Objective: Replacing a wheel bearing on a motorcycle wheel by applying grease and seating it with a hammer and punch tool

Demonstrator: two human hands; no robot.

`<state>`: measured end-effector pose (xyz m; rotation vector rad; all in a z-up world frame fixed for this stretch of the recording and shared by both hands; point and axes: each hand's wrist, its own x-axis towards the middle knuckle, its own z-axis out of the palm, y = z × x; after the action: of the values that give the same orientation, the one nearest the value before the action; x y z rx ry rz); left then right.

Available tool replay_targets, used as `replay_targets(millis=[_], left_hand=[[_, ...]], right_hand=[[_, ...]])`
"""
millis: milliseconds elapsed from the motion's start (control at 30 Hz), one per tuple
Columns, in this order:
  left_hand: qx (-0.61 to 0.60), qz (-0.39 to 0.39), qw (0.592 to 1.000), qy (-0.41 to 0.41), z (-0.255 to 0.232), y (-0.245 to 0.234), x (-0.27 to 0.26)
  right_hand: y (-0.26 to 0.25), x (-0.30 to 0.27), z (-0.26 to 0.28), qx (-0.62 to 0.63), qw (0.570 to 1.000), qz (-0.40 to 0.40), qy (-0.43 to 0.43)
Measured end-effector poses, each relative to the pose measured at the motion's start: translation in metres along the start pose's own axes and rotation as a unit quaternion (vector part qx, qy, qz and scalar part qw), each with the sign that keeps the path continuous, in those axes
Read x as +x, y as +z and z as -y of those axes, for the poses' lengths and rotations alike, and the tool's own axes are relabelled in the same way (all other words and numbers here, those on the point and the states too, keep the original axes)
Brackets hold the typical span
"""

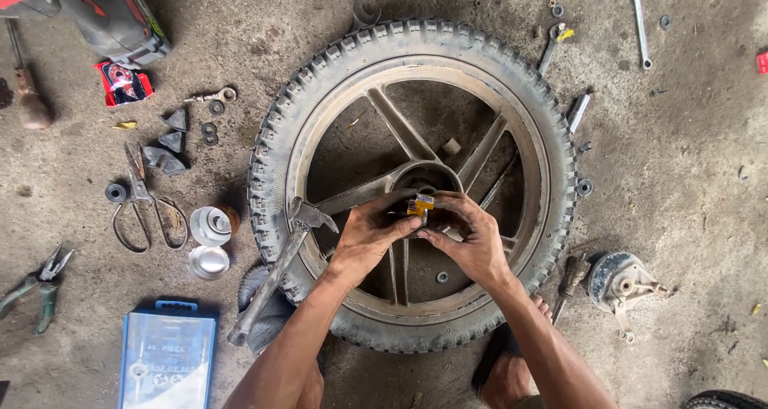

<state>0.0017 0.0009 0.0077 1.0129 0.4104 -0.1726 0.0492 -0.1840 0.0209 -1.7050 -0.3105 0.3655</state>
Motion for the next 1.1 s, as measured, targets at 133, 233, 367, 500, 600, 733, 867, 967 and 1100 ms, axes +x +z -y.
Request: replay_targets(millis=[133,233,367,500,600,733,867,967,1100], left_hand=[[-0.009,-0.014,0.999,-0.031,0.003,0.000,0.001],[-0.006,-0.004,0.999,-0.033,-0.005,0.002,-0.001],[-0.011,0.008,1.000,-0.025,-0.003,0.004,0.000],[0.007,0.015,0.999,-0.050,-0.011,-0.004,0.000],[0.070,0.039,0.991,-0.105,-0.029,-0.005,-0.005],[0.061,0.051,0.991,-0.107,-0.033,0.000,-0.007],[0.039,0.031,0.997,-0.060,-0.020,0.003,-0.005],[-0.001,0.007,0.999,-0.053,-0.005,0.001,0.000],[-0.023,-0.001,0.999,-0.049,0.003,-0.003,0.002]], right_hand=[[0.000,-0.002,0.001,-0.012,1.000,-0.002,0.013],[0.001,0.002,0.010,-0.006,1.000,0.021,0.022],[0.000,0.007,0.012,-0.074,0.994,0.052,-0.063],[-0.004,0.005,0.006,-0.072,0.992,0.042,-0.091],[-0.009,0.004,0.004,-0.111,0.987,0.050,-0.106],[-0.011,0.005,0.008,-0.092,0.988,0.061,-0.107],[-0.011,0.008,0.015,-0.078,0.987,0.079,-0.115],[-0.013,0.009,0.015,-0.079,0.984,0.122,-0.102],[-0.011,0.004,0.005,0.007,0.996,0.094,0.001]])
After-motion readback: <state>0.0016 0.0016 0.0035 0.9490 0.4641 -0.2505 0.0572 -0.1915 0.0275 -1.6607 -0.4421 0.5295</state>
